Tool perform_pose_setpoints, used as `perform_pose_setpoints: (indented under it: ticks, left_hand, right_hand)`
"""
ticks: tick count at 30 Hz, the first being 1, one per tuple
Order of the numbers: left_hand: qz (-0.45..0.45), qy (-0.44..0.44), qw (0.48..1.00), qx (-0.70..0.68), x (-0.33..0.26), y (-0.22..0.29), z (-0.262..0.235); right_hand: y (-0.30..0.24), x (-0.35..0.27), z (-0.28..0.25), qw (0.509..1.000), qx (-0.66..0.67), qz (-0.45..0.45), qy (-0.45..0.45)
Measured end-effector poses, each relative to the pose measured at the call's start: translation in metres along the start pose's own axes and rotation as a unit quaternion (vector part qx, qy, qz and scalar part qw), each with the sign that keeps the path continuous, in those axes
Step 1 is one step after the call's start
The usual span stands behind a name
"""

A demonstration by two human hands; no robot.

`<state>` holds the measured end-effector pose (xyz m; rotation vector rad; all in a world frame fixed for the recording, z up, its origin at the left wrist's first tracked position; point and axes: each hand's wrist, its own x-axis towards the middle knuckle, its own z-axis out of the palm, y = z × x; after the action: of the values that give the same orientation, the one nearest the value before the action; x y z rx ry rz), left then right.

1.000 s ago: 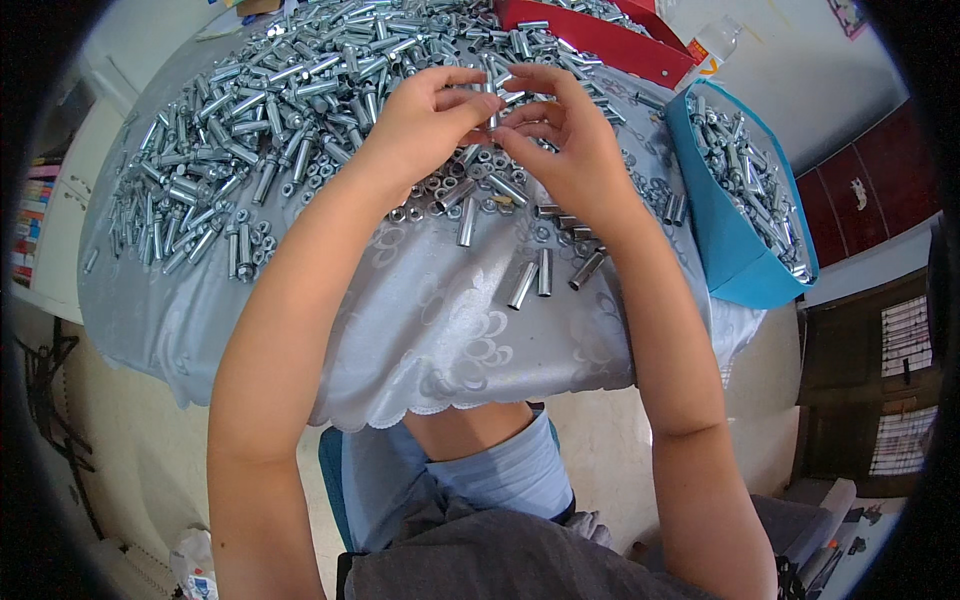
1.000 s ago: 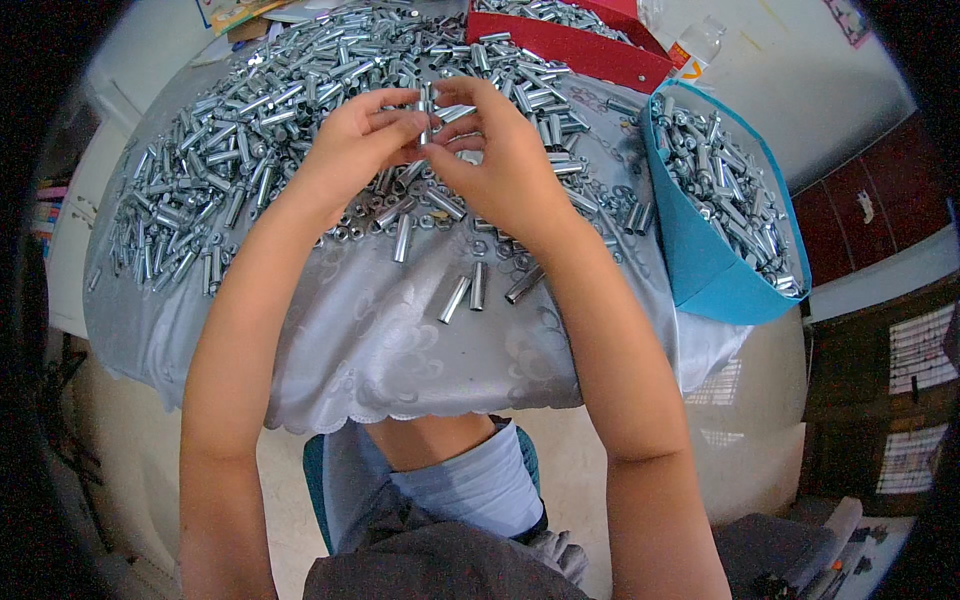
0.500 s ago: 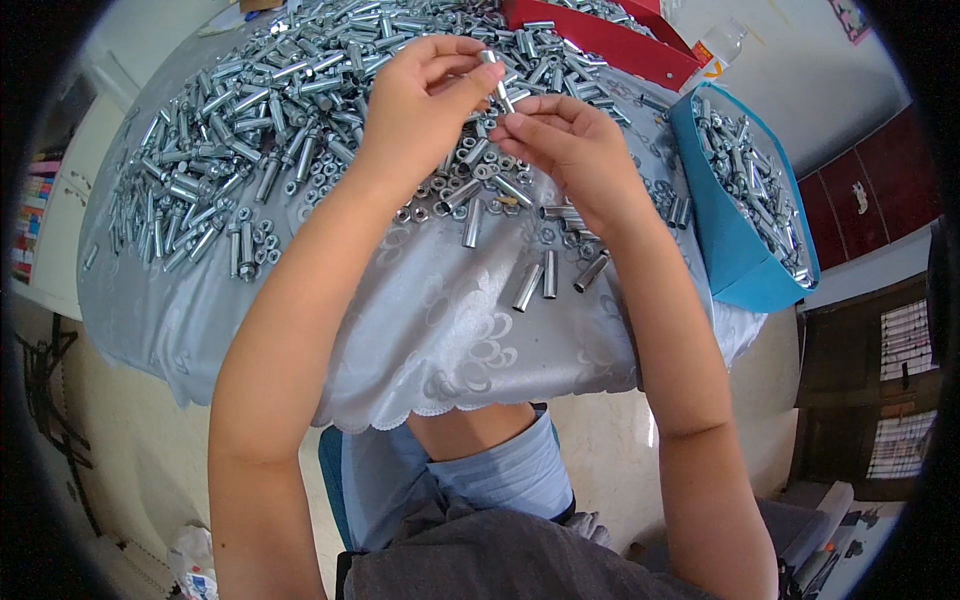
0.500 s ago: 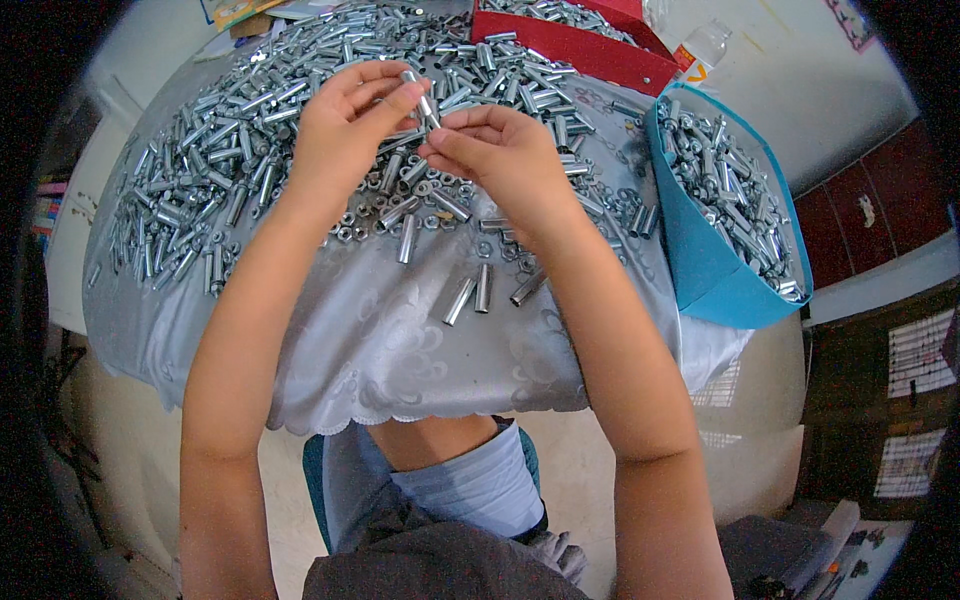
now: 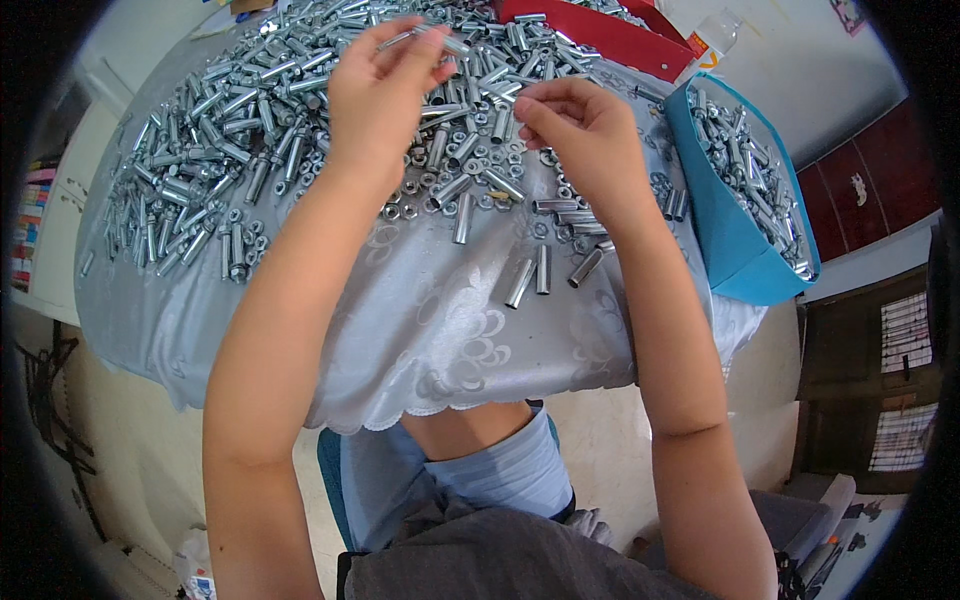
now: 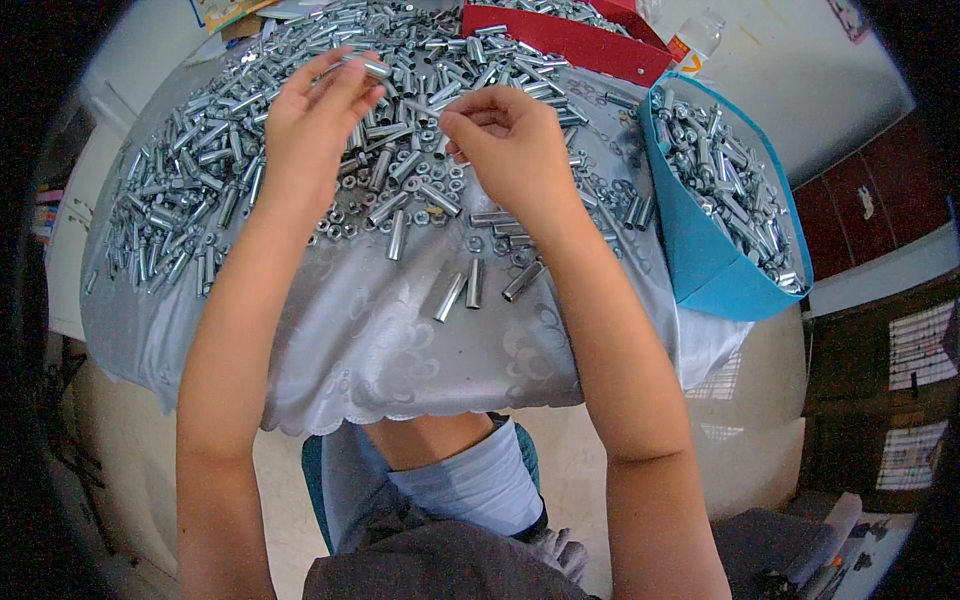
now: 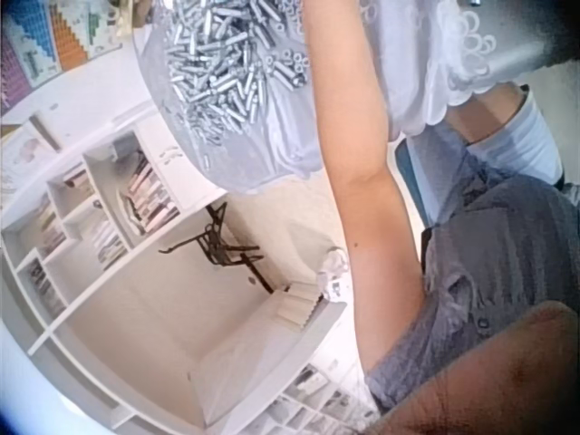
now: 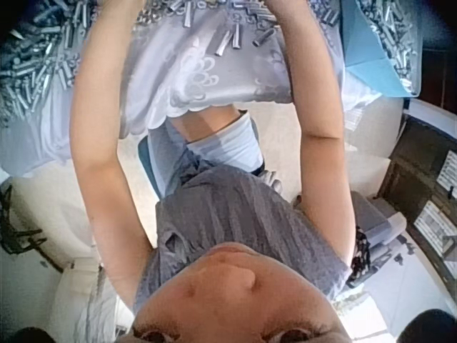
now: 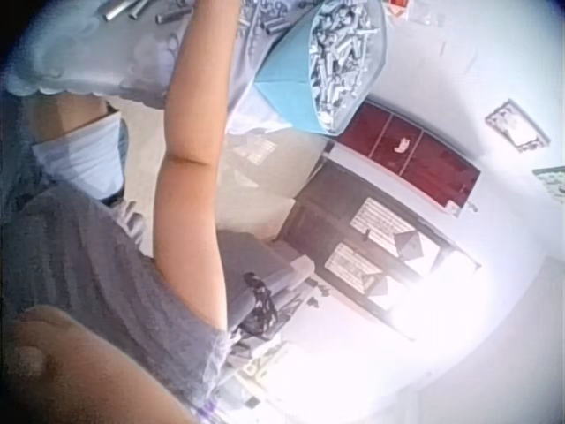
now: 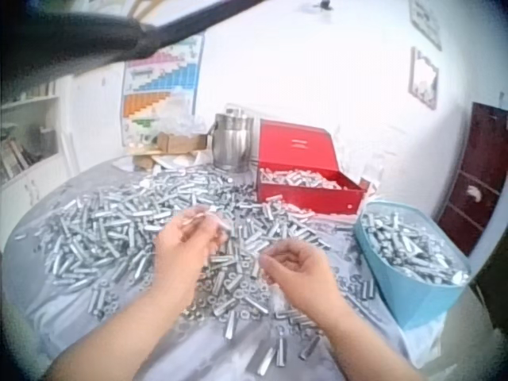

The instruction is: The person sits at a table covered with a large pile of metal bolts and washers. They repeatedly pick up a bolt and a washer, thread the washer onto the bolt, and place the assembled unit into a blue plastic bin on the right. The task continues consistently throughout the clip.

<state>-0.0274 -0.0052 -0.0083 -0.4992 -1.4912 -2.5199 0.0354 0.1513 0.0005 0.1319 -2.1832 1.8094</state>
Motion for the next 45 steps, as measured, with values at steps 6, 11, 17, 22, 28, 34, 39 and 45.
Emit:
perform_pose_setpoints:
  ticks: [6, 11, 17, 22, 28, 34, 39, 45]
  left_hand:
    - [0.132, -0.040, 0.938, 0.318, 0.002, -0.004, -0.009]
    - [0.169, -0.222, 0.856, 0.435, -0.016, -0.008, 0.001]
    - [0.120, -0.230, 0.884, 0.388, -0.020, -0.002, 0.004]
    - [0.107, -0.222, 0.894, 0.375, -0.022, -0.003, 0.006]
    - [0.118, -0.225, 0.890, 0.379, -0.022, -0.005, 0.004]
    - [0.104, -0.237, 0.886, 0.385, -0.022, -0.007, 0.003]
    - [0.100, -0.243, 0.893, 0.366, -0.023, -0.006, 0.006]
    - [0.086, -0.225, 0.898, 0.368, -0.023, -0.006, 0.004]
  right_hand:
    - [-0.003, -0.001, 0.001, 0.998, 0.001, -0.065, 0.025]
    - [0.002, 0.004, -0.001, 0.976, -0.030, -0.192, 0.099]
    - [0.004, 0.006, -0.003, 0.964, -0.054, -0.238, 0.104]
    - [0.002, 0.003, -0.002, 0.969, -0.071, -0.218, 0.094]
    - [0.001, 0.003, -0.001, 0.960, -0.078, -0.256, 0.087]
    - [-0.001, 0.001, -0.002, 0.960, -0.111, -0.245, 0.076]
    - [-0.003, 0.001, -0.002, 0.961, -0.102, -0.243, 0.089]
    - [0.000, 0.002, -0.004, 0.956, -0.136, -0.241, 0.095]
